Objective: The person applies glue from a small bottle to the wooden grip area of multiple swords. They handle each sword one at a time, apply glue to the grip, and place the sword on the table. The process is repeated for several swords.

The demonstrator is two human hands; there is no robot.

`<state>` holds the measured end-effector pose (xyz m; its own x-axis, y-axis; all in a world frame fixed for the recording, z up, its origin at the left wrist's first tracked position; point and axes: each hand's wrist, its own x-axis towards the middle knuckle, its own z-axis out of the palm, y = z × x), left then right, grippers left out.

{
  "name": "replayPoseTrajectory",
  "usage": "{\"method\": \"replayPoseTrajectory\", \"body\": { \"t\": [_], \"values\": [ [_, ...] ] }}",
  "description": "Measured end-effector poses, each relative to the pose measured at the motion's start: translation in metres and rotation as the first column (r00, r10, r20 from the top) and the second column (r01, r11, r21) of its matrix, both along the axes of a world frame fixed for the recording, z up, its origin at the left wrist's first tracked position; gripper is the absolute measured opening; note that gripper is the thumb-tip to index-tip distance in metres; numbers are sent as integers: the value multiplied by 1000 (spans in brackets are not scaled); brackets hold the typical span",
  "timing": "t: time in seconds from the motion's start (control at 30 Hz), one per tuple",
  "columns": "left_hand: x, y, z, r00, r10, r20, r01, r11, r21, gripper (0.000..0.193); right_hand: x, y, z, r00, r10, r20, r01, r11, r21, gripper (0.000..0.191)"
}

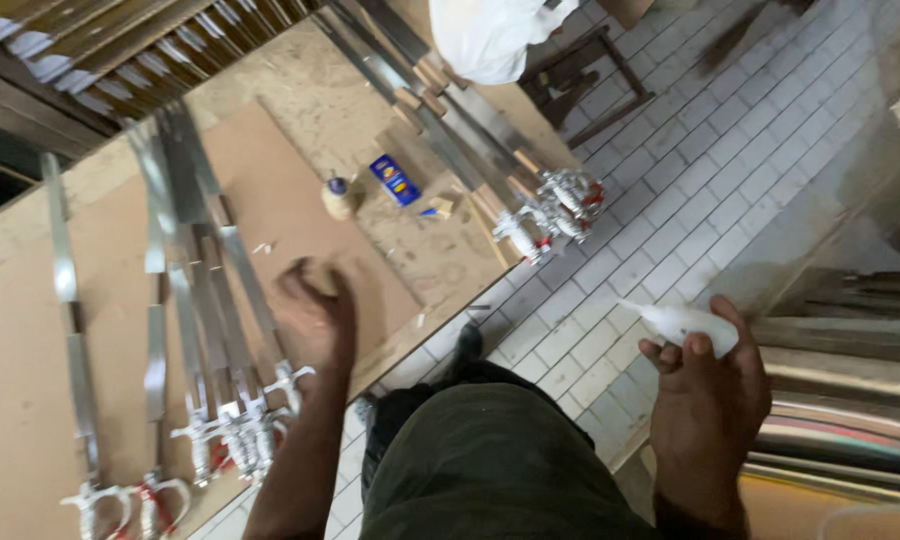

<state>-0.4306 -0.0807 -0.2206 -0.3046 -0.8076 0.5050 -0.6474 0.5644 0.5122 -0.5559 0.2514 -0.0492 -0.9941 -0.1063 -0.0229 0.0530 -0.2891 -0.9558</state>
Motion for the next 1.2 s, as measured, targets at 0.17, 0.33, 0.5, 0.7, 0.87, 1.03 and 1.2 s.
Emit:
{"method": "replayPoseTrajectory", "body": {
  "t": [0.17,0.33,0.5,0.7,0.87,1.03,1.2],
  "values": [
    [-141,63,-58,903,-249,-350,397,796,457,28,-46,29,4,1000,-9,-14,9,1000,21,49],
    [-268,60,-98,975,-175,-133,220,764,607,53,-78,51,-4,998,-49,-37,51,997,62,46],
    [-319,43,-86,984,-5,177,-144,561,815,74,-96,71,-16,993,-104,-60,107,993,56,38],
    [-330,29,-75,979,-20,202,-160,537,829,70,-111,85,-19,987,-152,-44,154,987,53,38],
    [-301,23,-67,856,146,-497,469,189,863,31,-118,79,-13,992,-101,-80,109,988,112,39],
    [-202,17,-34,717,38,-696,685,145,714,28,-115,57,-5,999,12,-38,-11,1000,12,37],
    [-80,10,19,730,-46,-681,680,137,720,30,-107,20,-3,986,162,-38,-160,986,44,40]
  ]
}}
